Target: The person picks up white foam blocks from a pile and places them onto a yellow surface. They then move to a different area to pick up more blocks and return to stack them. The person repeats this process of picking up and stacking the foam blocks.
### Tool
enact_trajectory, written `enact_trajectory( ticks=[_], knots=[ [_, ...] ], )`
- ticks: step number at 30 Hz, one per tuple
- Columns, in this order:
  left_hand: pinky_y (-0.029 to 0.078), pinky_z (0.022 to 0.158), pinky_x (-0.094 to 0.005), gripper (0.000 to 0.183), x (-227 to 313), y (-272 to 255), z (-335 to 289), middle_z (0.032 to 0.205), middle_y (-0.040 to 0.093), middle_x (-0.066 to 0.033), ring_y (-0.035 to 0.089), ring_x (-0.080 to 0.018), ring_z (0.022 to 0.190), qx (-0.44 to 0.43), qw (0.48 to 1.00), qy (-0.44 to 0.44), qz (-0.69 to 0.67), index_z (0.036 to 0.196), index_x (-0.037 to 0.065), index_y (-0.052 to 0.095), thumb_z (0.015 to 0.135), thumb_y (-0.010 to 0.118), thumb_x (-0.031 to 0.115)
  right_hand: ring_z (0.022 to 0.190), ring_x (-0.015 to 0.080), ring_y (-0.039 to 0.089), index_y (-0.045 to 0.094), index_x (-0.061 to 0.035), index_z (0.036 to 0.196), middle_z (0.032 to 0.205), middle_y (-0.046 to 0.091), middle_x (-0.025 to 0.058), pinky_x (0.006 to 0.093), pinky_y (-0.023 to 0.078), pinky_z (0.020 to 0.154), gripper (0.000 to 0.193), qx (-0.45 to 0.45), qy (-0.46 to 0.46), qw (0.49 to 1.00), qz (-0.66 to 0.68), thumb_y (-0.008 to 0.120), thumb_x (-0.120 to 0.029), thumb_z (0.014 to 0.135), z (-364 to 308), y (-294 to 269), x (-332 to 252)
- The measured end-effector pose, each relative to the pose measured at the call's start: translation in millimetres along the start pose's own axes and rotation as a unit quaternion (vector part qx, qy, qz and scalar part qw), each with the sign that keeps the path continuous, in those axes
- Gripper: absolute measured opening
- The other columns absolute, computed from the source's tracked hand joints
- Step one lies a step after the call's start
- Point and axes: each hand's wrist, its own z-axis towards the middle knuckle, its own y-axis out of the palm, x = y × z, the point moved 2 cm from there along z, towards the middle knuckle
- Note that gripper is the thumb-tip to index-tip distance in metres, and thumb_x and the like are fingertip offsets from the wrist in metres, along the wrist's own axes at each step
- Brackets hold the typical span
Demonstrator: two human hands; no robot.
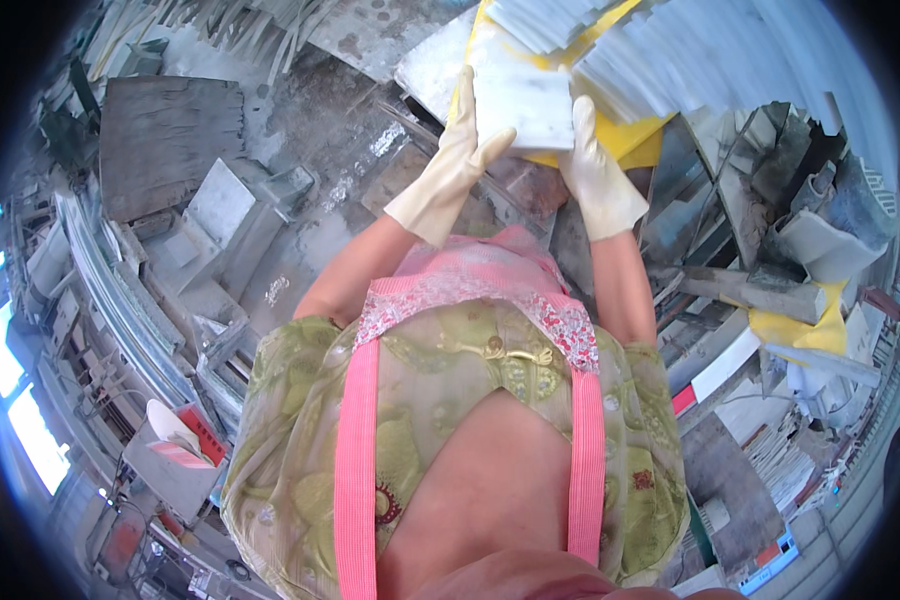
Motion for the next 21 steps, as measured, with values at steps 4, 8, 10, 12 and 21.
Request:
enact_trajectory(
  ticks=[4,8,10,12,21],
  knots=[
    [0.018,0.125,-0.0402,0.12,2,2,-4,0.168,0.017,-0.0267,0.021,-0.0368,0.155,0.006,1.0,0.023,0.018,0.162,-0.005,-0.004,0.087,0.062,0.063,0.138,0.025,0.049,0.04,-0.0009,0.155,0.151,0.05,0.0147,0.039,0.038,0.116,0.066,-0.007,0.003,1.0,0.003,0.037,-0.05,0.11,7,7,1],
    [0.015,0.126,-0.0434,0.117,-7,5,-5,0.165,0.016,-0.0325,0.016,-0.0424,0.156,0.029,0.999,0.03,-0.034,0.161,-0.008,0.003,0.083,0.071,0.045,0.138,0.025,0.049,0.04,-0.0011,0.155,0.151,0.05,0.0147,0.039,0.038,0.116,0.066,-0.008,0.0,1.0,0.005,0.037,-0.049,0.11,10,12,2],
    [0.019,0.125,-0.0416,0.114,-10,7,-3,0.166,0.021,-0.0284,0.021,-0.0386,0.155,0.029,0.998,0.043,-0.017,0.162,-0.006,0.001,0.087,0.065,0.052,0.138,0.025,0.05,0.04,-0.0012,0.155,0.151,0.05,0.0147,0.039,0.039,0.115,0.065,-0.005,0.005,1.0,0.005,0.036,-0.049,0.111,8,12,2],
    [0.022,0.124,-0.0405,0.112,-8,4,-2,0.165,0.025,-0.0267,0.025,-0.0367,0.154,0.014,0.999,0.043,-0.021,0.162,-0.005,0.001,0.089,0.063,0.053,0.138,0.0249,0.05,0.04,-0.0013,0.155,0.151,0.05,0.0147,0.039,0.039,0.115,0.065,-0.007,0.007,1.0,0.003,0.036,-0.049,0.111,4,12,2],
    [0.027,0.124,-0.0469,0.134,88,-16,21,0.151,0.041,-0.0329,0.035,-0.0439,0.147,-0.038,0.801,0.185,0.568,0.153,-0.015,0.025,0.053,0.094,0.044,0.137,0.0249,0.051,0.04,-0.0018,0.155,0.151,0.05,0.0147,0.0389,0.041,0.114,0.064,-0.032,0.008,0.998,0.052,0.036,-0.048,0.111,4,27,-4]
  ],
)
